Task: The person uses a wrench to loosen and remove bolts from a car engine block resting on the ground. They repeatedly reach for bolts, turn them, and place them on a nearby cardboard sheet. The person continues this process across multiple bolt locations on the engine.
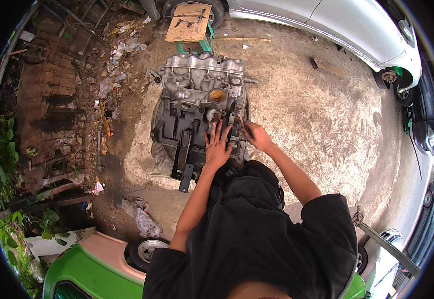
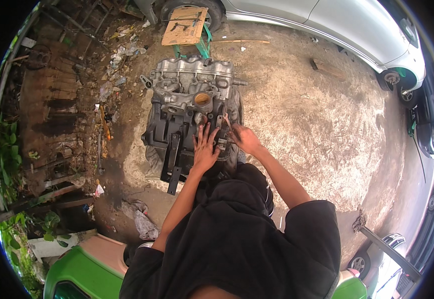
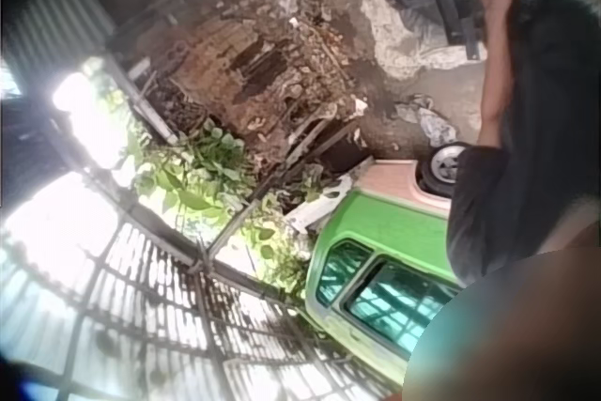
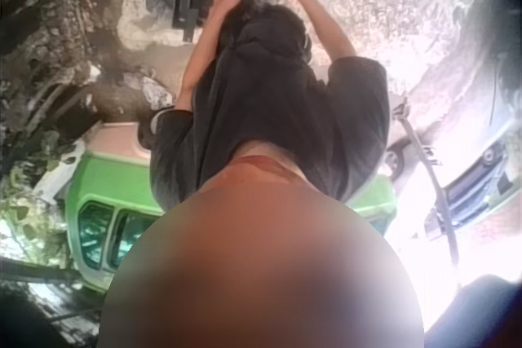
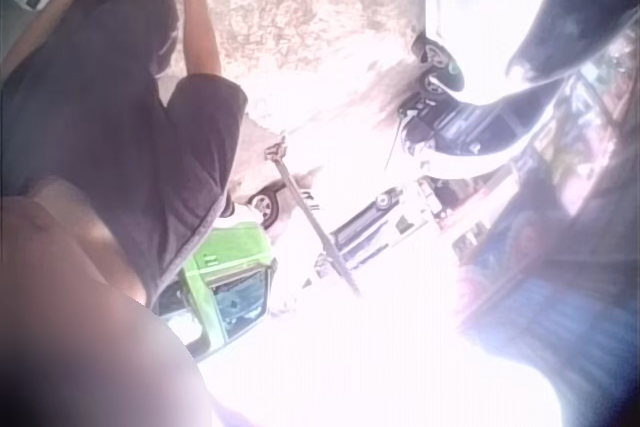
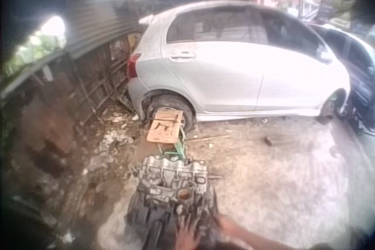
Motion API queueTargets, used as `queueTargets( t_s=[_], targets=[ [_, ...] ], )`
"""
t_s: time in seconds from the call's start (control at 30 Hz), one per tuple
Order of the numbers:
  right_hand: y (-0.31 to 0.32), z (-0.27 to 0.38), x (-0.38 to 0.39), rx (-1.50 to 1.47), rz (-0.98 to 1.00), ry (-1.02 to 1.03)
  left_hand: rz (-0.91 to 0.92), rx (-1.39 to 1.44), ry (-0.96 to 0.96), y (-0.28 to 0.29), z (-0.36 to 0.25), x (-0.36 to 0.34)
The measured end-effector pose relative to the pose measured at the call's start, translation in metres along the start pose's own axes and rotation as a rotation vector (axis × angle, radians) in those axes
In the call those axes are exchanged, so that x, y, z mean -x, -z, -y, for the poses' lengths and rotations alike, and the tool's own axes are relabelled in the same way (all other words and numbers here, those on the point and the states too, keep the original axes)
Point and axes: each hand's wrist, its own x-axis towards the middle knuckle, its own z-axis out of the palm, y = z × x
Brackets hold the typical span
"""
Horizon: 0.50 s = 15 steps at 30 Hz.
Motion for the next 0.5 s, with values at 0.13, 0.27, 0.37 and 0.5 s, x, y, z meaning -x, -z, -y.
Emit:
queueTargets(
  t_s=[0.13,0.27,0.37,0.5],
  targets=[
    [0.002,-0.005,0.003,-0.004,-0.003,-0.021,0.010,0.008,-0.002,0.000,0.000,0.001],
    [-0.002,-0.007,0.007,0.010,-0.025,-0.019,0.002,0.009,-0.009,0.000,0.002,0.001],
    [-0.002,-0.004,0.011,0.034,-0.063,-0.063,-0.030,0.007,-0.027,-0.003,0.003,0.001],
    [0.009,0.007,0.012,0.071,-0.176,-0.229,-0.035,0.006,-0.026,-0.005,0.004,0.001]
  ],
)
